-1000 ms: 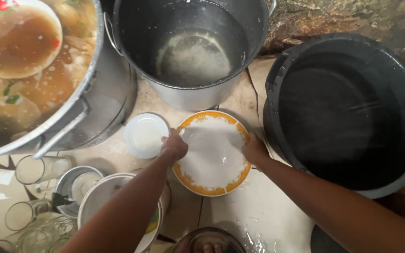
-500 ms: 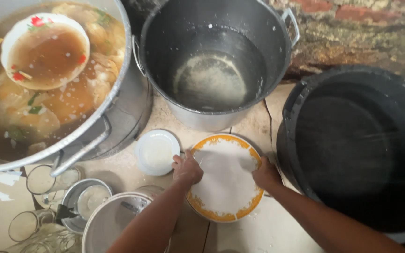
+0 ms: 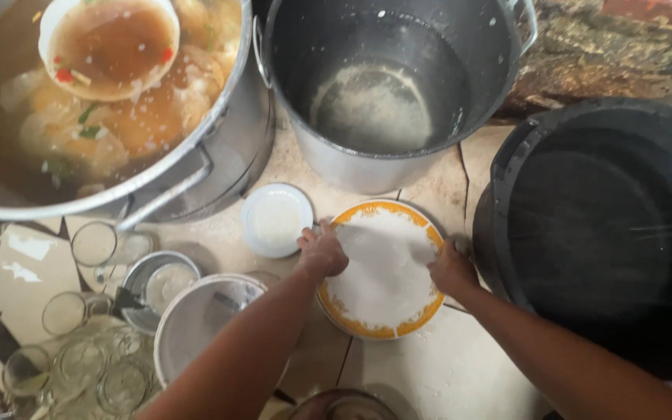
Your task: Washing various dirty dishes including plates, bowls, and glasses using a sponge and water in a semi-outdoor environment.
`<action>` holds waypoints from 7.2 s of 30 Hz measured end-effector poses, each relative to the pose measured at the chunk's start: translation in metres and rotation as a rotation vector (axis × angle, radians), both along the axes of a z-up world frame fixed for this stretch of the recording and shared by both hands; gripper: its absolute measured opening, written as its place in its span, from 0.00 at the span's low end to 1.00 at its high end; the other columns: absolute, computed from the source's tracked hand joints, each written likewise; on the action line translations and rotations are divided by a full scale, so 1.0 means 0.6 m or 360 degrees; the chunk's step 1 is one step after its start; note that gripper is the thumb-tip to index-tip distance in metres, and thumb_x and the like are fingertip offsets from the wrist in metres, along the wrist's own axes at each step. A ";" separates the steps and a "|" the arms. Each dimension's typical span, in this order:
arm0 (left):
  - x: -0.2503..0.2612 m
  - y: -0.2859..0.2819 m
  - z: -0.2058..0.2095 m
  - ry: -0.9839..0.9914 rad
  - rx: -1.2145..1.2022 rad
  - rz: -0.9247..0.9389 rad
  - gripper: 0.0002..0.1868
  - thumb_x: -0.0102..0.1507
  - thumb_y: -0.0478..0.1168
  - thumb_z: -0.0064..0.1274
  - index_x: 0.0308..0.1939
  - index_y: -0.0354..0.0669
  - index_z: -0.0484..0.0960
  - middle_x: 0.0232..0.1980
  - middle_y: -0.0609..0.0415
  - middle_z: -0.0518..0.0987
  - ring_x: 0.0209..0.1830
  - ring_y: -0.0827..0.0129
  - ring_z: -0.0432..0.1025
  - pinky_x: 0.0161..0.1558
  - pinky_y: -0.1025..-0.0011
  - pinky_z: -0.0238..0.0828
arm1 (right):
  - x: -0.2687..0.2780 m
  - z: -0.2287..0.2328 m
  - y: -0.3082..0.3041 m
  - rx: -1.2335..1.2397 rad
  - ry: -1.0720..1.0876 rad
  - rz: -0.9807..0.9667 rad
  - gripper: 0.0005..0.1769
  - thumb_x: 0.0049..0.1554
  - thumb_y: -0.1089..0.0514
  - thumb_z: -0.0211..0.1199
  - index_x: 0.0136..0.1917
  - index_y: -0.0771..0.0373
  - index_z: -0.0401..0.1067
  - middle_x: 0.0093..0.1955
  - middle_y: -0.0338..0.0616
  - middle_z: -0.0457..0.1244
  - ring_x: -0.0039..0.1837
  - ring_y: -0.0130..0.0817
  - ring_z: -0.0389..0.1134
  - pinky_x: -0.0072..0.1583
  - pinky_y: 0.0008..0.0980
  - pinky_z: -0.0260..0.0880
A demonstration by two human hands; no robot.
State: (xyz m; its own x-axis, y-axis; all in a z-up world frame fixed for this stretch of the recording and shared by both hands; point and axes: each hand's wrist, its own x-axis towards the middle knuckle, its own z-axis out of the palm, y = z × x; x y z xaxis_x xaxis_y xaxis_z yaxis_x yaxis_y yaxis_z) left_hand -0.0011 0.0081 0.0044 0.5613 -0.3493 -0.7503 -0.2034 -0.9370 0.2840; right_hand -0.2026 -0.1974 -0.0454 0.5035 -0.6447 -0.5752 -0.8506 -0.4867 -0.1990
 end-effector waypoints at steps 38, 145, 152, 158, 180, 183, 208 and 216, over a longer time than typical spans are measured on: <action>0.511 0.440 0.366 -0.0983 -0.0568 0.0314 0.16 0.63 0.49 0.52 0.37 0.42 0.86 0.35 0.42 0.83 0.36 0.54 0.80 0.43 0.58 0.75 | 0.669 0.584 0.356 -0.0018 -0.1063 0.1951 0.13 0.56 0.50 0.60 0.48 0.57 0.78 0.43 0.47 0.71 0.48 0.45 0.74 0.52 0.43 0.72; 0.061 0.701 0.629 -0.0730 -0.1518 0.1765 0.21 0.71 0.49 0.42 0.47 0.35 0.84 0.33 0.51 0.84 0.27 0.71 0.75 0.34 0.66 0.75 | 0.301 0.341 0.582 0.0464 0.0065 0.2702 0.16 0.56 0.50 0.60 0.39 0.64 0.78 0.41 0.56 0.69 0.48 0.52 0.72 0.53 0.48 0.71; 0.054 0.724 0.615 -0.0682 -0.1605 0.1930 0.21 0.71 0.49 0.40 0.49 0.35 0.83 0.35 0.51 0.84 0.29 0.72 0.75 0.38 0.68 0.76 | 0.263 0.174 0.613 0.0284 0.0930 0.2279 0.36 0.64 0.53 0.60 0.80 0.55 0.51 0.83 0.71 0.36 0.76 0.62 0.57 0.74 0.44 0.61; 0.057 0.725 0.600 -0.0724 -0.1572 0.1814 0.21 0.71 0.48 0.41 0.48 0.35 0.83 0.36 0.51 0.85 0.29 0.72 0.75 0.37 0.69 0.76 | 0.264 0.036 0.592 0.0102 0.0462 0.1752 0.22 0.58 0.59 0.57 0.65 0.64 0.69 0.74 0.63 0.53 0.74 0.64 0.57 0.72 0.51 0.62; 0.055 0.687 0.589 -0.0897 -0.1387 0.1692 0.20 0.71 0.49 0.43 0.45 0.35 0.83 0.36 0.53 0.83 0.30 0.73 0.74 0.37 0.68 0.75 | 0.252 -0.049 0.540 0.0093 0.0788 0.2287 0.26 0.51 0.63 0.60 0.63 0.69 0.76 0.63 0.60 0.67 0.64 0.51 0.71 0.60 0.48 0.72; 0.059 0.694 0.606 -0.0990 -0.1395 0.1712 0.21 0.71 0.49 0.42 0.46 0.35 0.83 0.37 0.52 0.83 0.31 0.73 0.74 0.38 0.68 0.74 | 0.283 0.010 0.599 -0.0138 0.1204 0.2449 0.22 0.50 0.62 0.64 0.59 0.60 0.78 0.61 0.51 0.68 0.62 0.54 0.70 0.59 0.61 0.62; 0.159 0.644 0.714 -0.1103 -0.2325 0.1920 0.23 0.72 0.48 0.41 0.47 0.29 0.83 0.38 0.49 0.85 0.32 0.72 0.74 0.41 0.69 0.74 | 0.418 0.767 0.479 0.1221 -0.0184 0.1400 0.23 0.59 0.44 0.68 0.56 0.62 0.69 0.51 0.38 0.67 0.53 0.23 0.65 0.59 0.30 0.70; 0.181 0.582 0.698 -0.1018 -0.2380 0.1766 0.23 0.72 0.47 0.40 0.48 0.29 0.83 0.38 0.48 0.84 0.33 0.72 0.73 0.40 0.68 0.74 | 0.527 0.870 0.600 0.1489 -0.1577 0.1423 0.27 0.60 0.56 0.65 0.70 0.56 0.63 0.51 0.47 0.71 0.50 0.32 0.71 0.47 0.35 0.72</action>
